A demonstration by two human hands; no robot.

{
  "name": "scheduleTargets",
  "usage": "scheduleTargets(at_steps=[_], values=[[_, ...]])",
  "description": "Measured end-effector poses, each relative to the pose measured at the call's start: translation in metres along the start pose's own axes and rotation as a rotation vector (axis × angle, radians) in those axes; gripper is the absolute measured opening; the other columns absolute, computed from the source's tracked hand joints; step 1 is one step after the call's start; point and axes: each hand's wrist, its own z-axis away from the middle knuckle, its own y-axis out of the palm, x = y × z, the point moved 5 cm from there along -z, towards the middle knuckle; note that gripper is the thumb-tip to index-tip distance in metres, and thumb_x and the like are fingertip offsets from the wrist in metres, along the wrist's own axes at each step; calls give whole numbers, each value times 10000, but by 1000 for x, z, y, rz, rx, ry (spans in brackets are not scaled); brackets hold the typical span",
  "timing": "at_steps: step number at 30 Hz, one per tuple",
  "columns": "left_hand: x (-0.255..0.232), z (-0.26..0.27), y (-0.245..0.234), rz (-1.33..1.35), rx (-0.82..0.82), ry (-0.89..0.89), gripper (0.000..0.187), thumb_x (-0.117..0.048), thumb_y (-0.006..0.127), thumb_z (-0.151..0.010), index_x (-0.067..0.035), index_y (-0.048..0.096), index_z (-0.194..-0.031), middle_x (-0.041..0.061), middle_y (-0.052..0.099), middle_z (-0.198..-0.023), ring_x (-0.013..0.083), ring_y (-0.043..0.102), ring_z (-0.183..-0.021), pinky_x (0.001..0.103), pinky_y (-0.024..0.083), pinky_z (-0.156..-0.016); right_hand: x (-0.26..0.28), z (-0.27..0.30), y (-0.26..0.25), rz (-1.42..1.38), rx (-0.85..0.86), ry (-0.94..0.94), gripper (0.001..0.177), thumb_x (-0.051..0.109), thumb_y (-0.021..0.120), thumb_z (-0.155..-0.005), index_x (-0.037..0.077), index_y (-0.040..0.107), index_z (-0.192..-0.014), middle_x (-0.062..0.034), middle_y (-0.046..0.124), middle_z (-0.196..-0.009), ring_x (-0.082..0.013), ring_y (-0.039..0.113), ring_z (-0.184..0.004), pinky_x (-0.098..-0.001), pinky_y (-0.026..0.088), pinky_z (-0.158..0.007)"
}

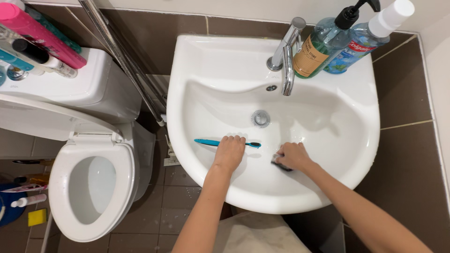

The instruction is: The person cleans a bathroom sink using a toothbrush and a sponge. They scrub the basin and faucet area, rinse the tools under running water, and wipe the sink surface.

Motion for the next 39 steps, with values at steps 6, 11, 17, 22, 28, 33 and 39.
scheduleTargets(at_steps=[6, 11, 17, 22, 28, 33, 39], values=[[-3, 9, 2, 11, -41, -8, 137, -21, 635, -846, -83, 645, -968, 74, 679, -929, 246, 665, -919, 381, 504, -852, -15, -1, -6, 191, -138, 51, 155, 262, 737, -844, 115, 783, -846, -74, 727, -886, -262, 692, -897, -466, 444, -957], [0, 3, -1, 34, -31, -8, 139, -18, 639, -828, -79, 647, -953, 77, 677, -927, 245, 662, -915, 379, 495, -857, 19, 14, 20, -27, 22, -54, 180, 293, 779, -765, 136, 807, -848, -71, 726, -880, -284, 682, -870, -440, 433, -961], [2, 6, 1, 63, -57, -12, 126, -9, 646, -839, -81, 648, -943, 76, 680, -927, 244, 661, -916, 380, 493, -865, -39, -2, -18, 25, 18, 211, 152, 267, 727, -827, 139, 801, -859, -92, 764, -807, -291, 699, -794, -436, 411, -946], [-1, 2, -5, 41, -27, -27, 193, -9, 672, -778, -74, 647, -958, 80, 676, -944, 245, 655, -928, 368, 488, -870, 17, 0, 9, 107, -5, -31, 373, 381, 772, -797, 28, 722, -685, -197, 693, -741, -378, 672, -743, -475, 483, -863], [1, -1, -14, -82, -92, -104, 138, -100, 728, -861, -117, 659, -979, 72, 675, -960, 255, 653, -934, 422, 451, -903, 49, 18, 31, -103, -31, -24, 196, 274, 759, -772, 84, 803, -795, -168, 723, -747, -362, 684, -757, -505, 457, -936], [7, 3, -15, -158, 94, -101, 278, -97, 752, -777, -97, 643, -1033, 62, 660, -979, 229, 643, -960, 373, 424, -921, -29, -3, -27, 98, -14, 104, 112, 172, 711, -815, 157, 821, -797, -107, 745, -823, -292, 697, -833, -457, 421, -958], [7, 5, -20, -138, 92, -142, 273, -97, 753, -787, -96, 644, -1037, 67, 665, -974, 233, 648, -954, 376, 425, -919, 8, 15, 7, 43, -26, 41, 144, 212, 737, -790, 71, 747, -764, -115, 703, -822, -307, 668, -900, -476, 404, -1032]])
